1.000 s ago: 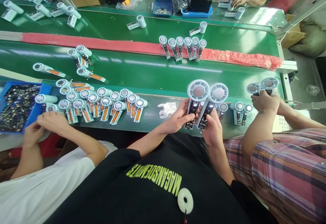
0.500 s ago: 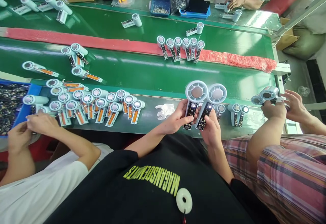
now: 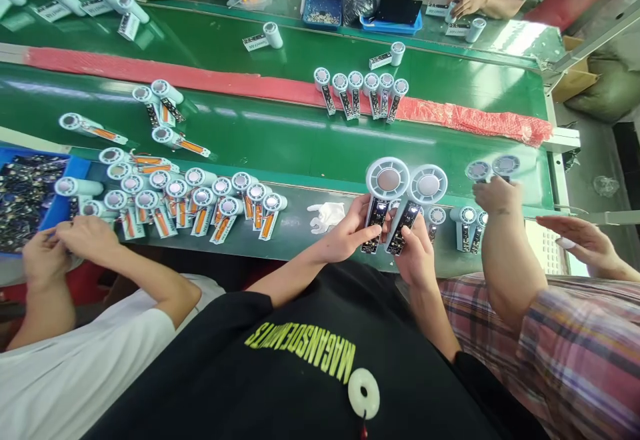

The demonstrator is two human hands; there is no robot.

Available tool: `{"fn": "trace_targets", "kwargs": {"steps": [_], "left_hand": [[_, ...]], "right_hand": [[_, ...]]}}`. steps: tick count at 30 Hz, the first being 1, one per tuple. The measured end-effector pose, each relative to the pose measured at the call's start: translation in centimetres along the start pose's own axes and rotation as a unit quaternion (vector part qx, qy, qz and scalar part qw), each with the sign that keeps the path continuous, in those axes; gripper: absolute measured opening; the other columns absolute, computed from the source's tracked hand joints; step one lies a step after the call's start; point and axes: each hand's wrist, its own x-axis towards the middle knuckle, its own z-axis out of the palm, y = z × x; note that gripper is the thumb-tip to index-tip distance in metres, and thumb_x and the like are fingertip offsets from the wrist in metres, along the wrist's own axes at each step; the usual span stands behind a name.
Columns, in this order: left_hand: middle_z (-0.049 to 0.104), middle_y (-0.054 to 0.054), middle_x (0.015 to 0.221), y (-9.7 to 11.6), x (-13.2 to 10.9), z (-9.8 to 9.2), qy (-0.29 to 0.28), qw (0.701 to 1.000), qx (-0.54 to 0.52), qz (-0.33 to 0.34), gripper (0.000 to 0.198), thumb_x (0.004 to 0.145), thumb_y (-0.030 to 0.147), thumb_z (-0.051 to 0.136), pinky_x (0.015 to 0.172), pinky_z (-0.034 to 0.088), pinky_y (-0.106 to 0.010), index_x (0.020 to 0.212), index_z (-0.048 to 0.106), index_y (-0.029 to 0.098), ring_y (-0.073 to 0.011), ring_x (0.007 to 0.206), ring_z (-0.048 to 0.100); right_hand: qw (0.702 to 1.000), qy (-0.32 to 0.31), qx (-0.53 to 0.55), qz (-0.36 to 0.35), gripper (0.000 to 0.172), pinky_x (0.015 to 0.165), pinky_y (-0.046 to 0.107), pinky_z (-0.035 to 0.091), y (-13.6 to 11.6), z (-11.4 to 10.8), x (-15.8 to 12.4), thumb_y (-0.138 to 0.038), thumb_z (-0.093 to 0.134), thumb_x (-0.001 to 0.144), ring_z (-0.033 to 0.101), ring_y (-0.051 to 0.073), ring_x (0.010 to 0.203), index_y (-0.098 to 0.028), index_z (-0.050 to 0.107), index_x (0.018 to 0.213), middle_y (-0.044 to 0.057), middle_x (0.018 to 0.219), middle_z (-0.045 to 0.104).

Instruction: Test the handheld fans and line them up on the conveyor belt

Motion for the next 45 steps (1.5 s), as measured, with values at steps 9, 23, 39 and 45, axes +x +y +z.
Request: {"fn": "trace_targets", "kwargs": {"steps": [9, 23, 39, 45], "left_hand": [[0.052, -0.004, 0.103, 0.0, 0.2, -0.4, -0.02, 0.999, 0.001, 0.032, 0.05, 0.087, 0.025, 0.063, 0.075, 0.048, -0.03, 0.127, 0.033, 0.027, -0.0146, 0.087, 0.054], [0.052, -0.003, 0.102, 0.5, 0.5, 0.2, -0.024, 0.999, 0.006, 0.046, 0.047, 0.087, 0.026, 0.064, 0.073, 0.048, -0.03, 0.124, 0.036, 0.027, -0.0145, 0.085, 0.054], [0.051, -0.003, 0.105, -0.1, 0.6, 0.0, -0.025, 0.999, 0.011, 0.023, 0.044, 0.089, 0.027, 0.061, 0.074, 0.048, -0.031, 0.125, 0.035, 0.027, -0.0145, 0.085, 0.055], [0.051, -0.007, 0.108, -0.2, 1.0, 0.6, -0.039, 0.999, 0.009, 0.013, 0.047, 0.087, 0.027, 0.064, 0.075, 0.048, -0.031, 0.126, 0.037, 0.026, -0.0187, 0.096, 0.054]], "right_hand": [[1.0, -0.016, 0.019, 0.009, 0.03, 0.074, 0.036, 0.054, 0.0, 0.0, 0.6, -0.035, 0.061, 0.082, 0.06, 0.02, 0.087, -0.027, 0.055, 0.11, 0.002, 0.105, 0.06], [1.0, -0.001, 0.025, -0.001, 0.032, 0.071, 0.035, 0.055, -0.7, 0.0, 0.7, -0.034, 0.067, 0.078, 0.061, 0.018, 0.081, -0.026, 0.055, 0.107, 0.001, 0.102, 0.061], [1.0, -0.002, -0.008, 0.002, 0.031, 0.073, 0.036, 0.054, -0.4, -0.3, 0.3, -0.038, 0.063, 0.082, 0.059, 0.019, 0.083, -0.027, 0.054, 0.109, 0.002, 0.103, 0.058], [1.0, 0.01, -0.005, 0.006, 0.034, 0.071, 0.038, 0.055, -0.6, -1.1, -0.2, -0.042, 0.06, 0.081, 0.06, 0.021, 0.083, -0.028, 0.054, 0.111, 0.004, 0.107, 0.059]]}}
